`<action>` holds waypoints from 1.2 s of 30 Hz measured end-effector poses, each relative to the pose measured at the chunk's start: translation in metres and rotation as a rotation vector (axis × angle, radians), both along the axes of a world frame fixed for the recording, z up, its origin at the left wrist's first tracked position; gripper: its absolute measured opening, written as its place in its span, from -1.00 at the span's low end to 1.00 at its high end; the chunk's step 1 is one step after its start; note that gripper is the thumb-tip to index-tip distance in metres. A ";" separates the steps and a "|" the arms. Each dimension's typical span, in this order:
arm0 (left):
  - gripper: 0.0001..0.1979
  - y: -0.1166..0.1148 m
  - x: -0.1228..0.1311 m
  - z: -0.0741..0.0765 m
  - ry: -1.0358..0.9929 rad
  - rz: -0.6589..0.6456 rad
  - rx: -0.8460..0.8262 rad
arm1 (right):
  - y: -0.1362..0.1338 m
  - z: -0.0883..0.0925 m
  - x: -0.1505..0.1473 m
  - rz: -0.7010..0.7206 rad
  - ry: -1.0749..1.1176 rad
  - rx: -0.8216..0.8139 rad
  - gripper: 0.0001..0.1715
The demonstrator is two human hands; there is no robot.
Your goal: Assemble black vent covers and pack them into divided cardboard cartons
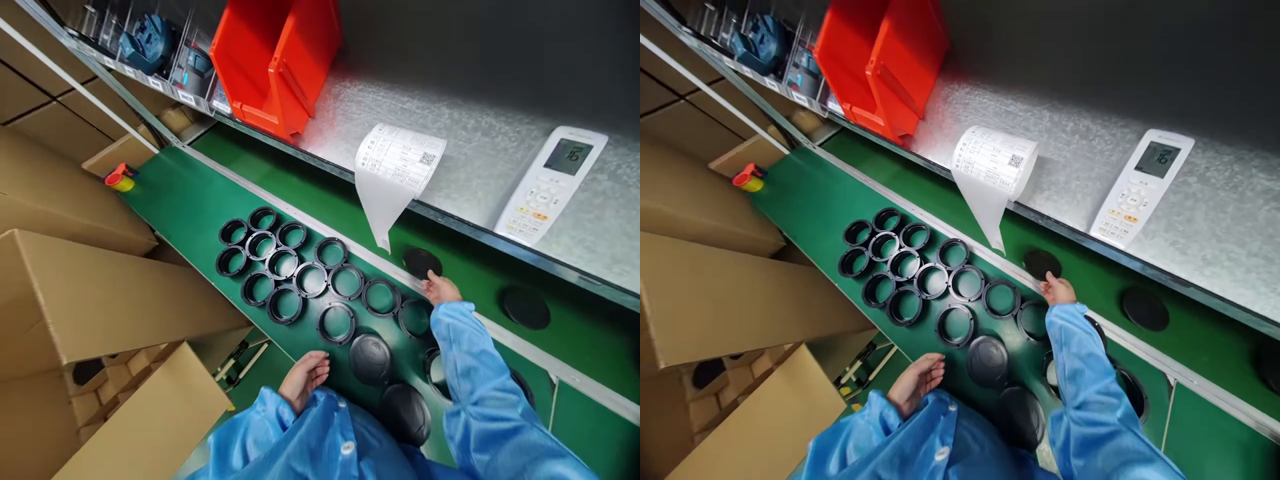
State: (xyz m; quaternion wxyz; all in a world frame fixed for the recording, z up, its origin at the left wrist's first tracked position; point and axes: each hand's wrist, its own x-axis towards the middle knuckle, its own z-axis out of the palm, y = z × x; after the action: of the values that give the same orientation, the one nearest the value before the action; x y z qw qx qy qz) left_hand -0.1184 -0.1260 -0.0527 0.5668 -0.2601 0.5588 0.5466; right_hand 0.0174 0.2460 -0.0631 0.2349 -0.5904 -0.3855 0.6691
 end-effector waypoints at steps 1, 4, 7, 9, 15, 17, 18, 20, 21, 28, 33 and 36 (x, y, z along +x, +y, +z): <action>-0.81 0.007 0.002 0.007 0.019 -0.010 0.108 | -0.030 0.004 0.001 0.034 0.077 -0.057 -0.44; -0.41 0.031 0.009 0.026 -0.056 0.032 0.467 | -0.134 0.022 0.011 0.217 0.340 -0.258 -0.40; -0.19 0.046 0.017 0.038 -0.146 0.122 0.692 | -0.221 0.035 0.026 0.424 0.427 -0.361 -0.42; -0.20 0.044 0.023 0.042 -0.143 0.167 0.730 | -0.250 0.040 0.036 0.486 0.339 -0.263 -0.43; -0.15 0.013 0.042 0.049 -0.255 0.081 0.690 | -0.244 0.053 0.059 0.629 -0.074 0.850 -0.60; -0.14 0.005 0.047 0.052 -0.261 0.054 0.695 | -0.243 0.058 0.061 0.753 -0.085 1.028 -0.60; -0.14 0.002 0.049 0.052 -0.258 0.044 0.698 | -0.245 0.058 0.060 0.790 -0.085 1.063 -0.58; -0.14 -0.004 0.052 0.051 -0.258 0.015 0.701 | -0.251 0.057 0.056 0.845 -0.079 1.064 -0.52; -0.13 -0.007 0.052 0.050 -0.260 -0.004 0.702 | -0.254 0.055 0.054 0.869 -0.068 1.039 -0.47; -0.05 -0.022 0.049 0.048 -0.247 -0.055 0.696 | -0.255 0.056 0.043 0.865 0.036 0.759 -0.18; -0.13 -0.026 0.041 0.044 -0.245 0.022 0.650 | -0.277 0.049 0.055 1.017 0.024 1.052 -0.36; -0.19 -0.031 0.040 0.032 -0.288 0.071 0.631 | -0.289 0.036 0.054 1.233 -0.027 1.174 -0.33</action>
State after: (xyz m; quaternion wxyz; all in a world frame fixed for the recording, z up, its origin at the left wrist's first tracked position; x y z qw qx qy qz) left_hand -0.0784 -0.1565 -0.0209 0.6730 -0.1660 0.2671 0.6694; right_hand 0.0716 -0.0431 -0.0267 0.0921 -0.0652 -0.9253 0.3620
